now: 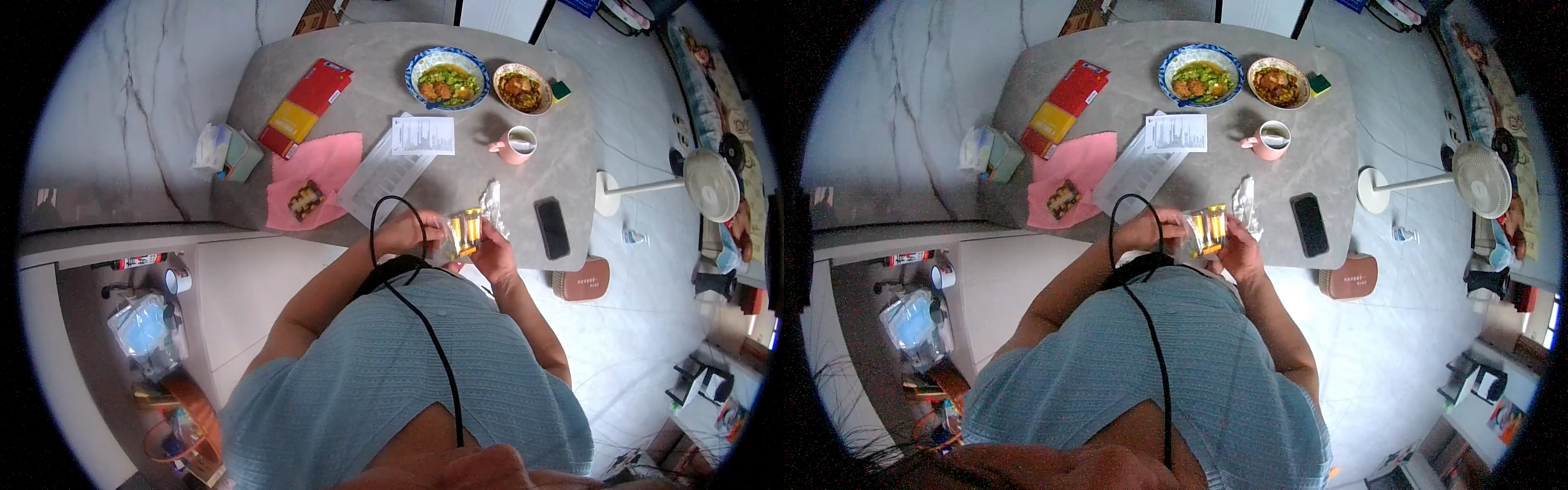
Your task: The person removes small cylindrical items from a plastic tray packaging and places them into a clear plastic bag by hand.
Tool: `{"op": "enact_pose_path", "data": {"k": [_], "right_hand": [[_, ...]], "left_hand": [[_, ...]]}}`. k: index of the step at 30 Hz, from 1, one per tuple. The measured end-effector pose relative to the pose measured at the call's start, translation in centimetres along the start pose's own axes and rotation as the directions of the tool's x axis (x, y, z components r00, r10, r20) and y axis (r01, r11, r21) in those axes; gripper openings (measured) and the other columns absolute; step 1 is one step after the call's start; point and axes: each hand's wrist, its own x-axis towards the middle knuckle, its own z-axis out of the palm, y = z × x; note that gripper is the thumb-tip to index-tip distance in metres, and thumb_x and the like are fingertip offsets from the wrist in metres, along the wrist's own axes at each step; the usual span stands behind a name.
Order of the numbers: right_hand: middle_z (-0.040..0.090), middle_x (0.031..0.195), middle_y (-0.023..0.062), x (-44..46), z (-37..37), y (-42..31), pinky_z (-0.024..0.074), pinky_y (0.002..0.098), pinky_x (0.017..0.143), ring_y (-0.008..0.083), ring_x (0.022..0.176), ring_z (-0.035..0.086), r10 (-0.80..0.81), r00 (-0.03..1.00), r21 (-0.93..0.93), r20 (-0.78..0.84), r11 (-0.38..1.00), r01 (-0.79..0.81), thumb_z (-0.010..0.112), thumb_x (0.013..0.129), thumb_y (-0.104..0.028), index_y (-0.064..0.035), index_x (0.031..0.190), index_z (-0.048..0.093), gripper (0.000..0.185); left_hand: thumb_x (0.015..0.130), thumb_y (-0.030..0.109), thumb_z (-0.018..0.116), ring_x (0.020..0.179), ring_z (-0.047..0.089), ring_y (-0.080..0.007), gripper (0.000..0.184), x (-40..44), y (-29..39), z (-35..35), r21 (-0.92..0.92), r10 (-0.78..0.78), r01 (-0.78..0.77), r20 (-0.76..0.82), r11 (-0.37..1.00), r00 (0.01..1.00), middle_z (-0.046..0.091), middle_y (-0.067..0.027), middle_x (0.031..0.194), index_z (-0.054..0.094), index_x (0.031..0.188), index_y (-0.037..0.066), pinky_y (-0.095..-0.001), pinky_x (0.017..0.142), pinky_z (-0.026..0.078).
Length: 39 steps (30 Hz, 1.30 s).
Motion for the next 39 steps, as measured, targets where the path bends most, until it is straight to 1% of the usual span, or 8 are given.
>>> {"op": "enact_pose_path", "data": {"k": [4, 9, 11, 16, 18, 27, 35, 39], "right_hand": [[0.058, 0.117, 0.0065, 0.0, -1.0, -0.3, 0.0402, 0.0371, 0.098, 0.0212, 0.109, 0.054, -0.053, 0.998, 0.001, 0.034, 0.999, 0.053, 0.061, 0.086, -0.015, -0.0053, 0.123, 0.050, 0.040], [0.058, 0.115, 0.0072, 1.1, -1.9, 0.5, 0.0433, 0.0403, 0.096, 0.0218, 0.108, 0.055, -0.047, 0.999, 0.027, 0.022, 0.999, 0.046, 0.054, 0.091, -0.011, -0.0054, 0.121, 0.050, 0.031], [0.058, 0.115, 0.0076, 1.3, -2.3, 0.9, 0.0424, 0.0406, 0.097, 0.0221, 0.108, 0.055, -0.062, 0.996, 0.025, -0.059, 0.998, 0.063, 0.053, 0.091, -0.010, -0.0049, 0.121, 0.050, 0.031], [0.057, 0.120, 0.0074, 1.9, -2.9, 1.3, 0.0387, 0.0377, 0.101, 0.0219, 0.113, 0.053, -0.058, 0.998, 0.013, -0.002, 0.998, 0.058, 0.055, 0.089, -0.011, -0.0036, 0.123, 0.049, 0.035], [0.058, 0.117, 0.0061, 1.9, -1.6, 1.0, 0.0396, 0.0373, 0.099, 0.0205, 0.111, 0.054, -0.023, 0.999, -0.012, 0.023, 1.000, 0.023, 0.055, 0.090, -0.010, -0.0044, 0.119, 0.052, 0.030], [0.058, 0.110, 0.0066, 3.1, -2.5, 1.6, 0.0401, 0.0390, 0.096, 0.0213, 0.103, 0.055, -0.030, 0.999, -0.096, -0.012, 0.995, 0.028, 0.057, 0.088, -0.009, -0.0039, 0.116, 0.051, 0.028], [0.060, 0.097, -0.0008, 2.5, -1.7, 1.6, 0.0447, 0.0317, 0.085, 0.0147, 0.091, 0.057, -0.012, 0.999, -0.122, -0.048, 0.993, 0.006, 0.060, 0.088, -0.010, -0.0112, 0.105, 0.055, 0.018], [0.058, 0.104, 0.0055, 2.8, -3.6, 1.6, 0.0420, 0.0347, 0.090, 0.0190, 0.096, 0.054, -0.016, 1.000, -0.065, -0.001, 0.998, 0.016, 0.053, 0.091, -0.006, -0.0052, 0.115, 0.050, 0.024]], "left_hand": [[0.091, 0.023, 0.058, 0.072, 0.059, -0.0127, 0.022, -0.1, -0.1, 0.0, -0.195, -0.081, 0.044, -0.183, 0.980, 0.980, 0.062, -0.0032, 0.081, 0.062, 0.097, 0.002, -0.0283, 0.067, 0.049], [0.088, 0.027, 0.060, 0.074, 0.062, -0.0126, 0.023, 0.3, -3.2, -0.9, -0.172, -0.149, 0.123, -0.144, 0.977, 0.978, 0.065, -0.0042, 0.085, 0.063, 0.093, 0.005, -0.0265, 0.064, 0.050], [0.087, 0.027, 0.061, 0.071, 0.063, -0.0145, 0.025, 0.2, -2.6, -0.9, 0.080, -0.130, 0.148, -0.202, 0.986, 0.971, 0.065, -0.0050, 0.082, 0.063, 0.094, 0.004, -0.0274, 0.062, 0.051], [0.087, 0.025, 0.060, 0.064, 0.062, -0.0171, 0.026, 0.0, -3.6, -0.5, 0.007, -0.202, 0.214, -0.291, 0.977, 0.935, 0.064, -0.0081, 0.074, 0.063, 0.090, -0.001, -0.0311, 0.055, 0.050], [0.085, 0.023, 0.061, 0.062, 0.062, -0.0157, 0.024, 0.7, -6.4, -1.7, 0.461, 0.187, -0.046, -0.265, 0.886, 0.946, 0.061, -0.0102, 0.067, 0.064, 0.085, -0.001, -0.0322, 0.053, 0.048], [0.083, 0.031, 0.058, 0.059, 0.059, -0.0305, 0.028, 0.1, -4.4, -2.1, 0.617, 0.347, 0.010, -0.456, 0.787, 0.819, 0.061, -0.0133, 0.064, 0.064, 0.076, 0.004, -0.0401, 0.057, 0.045], [0.081, 0.027, 0.061, 0.059, 0.060, -0.0293, 0.024, 0.7, -3.6, -1.6, 0.551, 0.248, 0.118, -0.544, 0.826, 0.801, 0.061, -0.0138, 0.063, 0.063, 0.077, 0.004, -0.0397, 0.056, 0.044], [0.081, 0.027, 0.064, 0.058, 0.060, -0.0272, 0.024, 1.1, -3.3, -1.3, 0.515, 0.220, 0.126, -0.559, 0.848, 0.800, 0.061, -0.0130, 0.063, 0.063, 0.076, 0.003, -0.0379, 0.055, 0.045]]}}
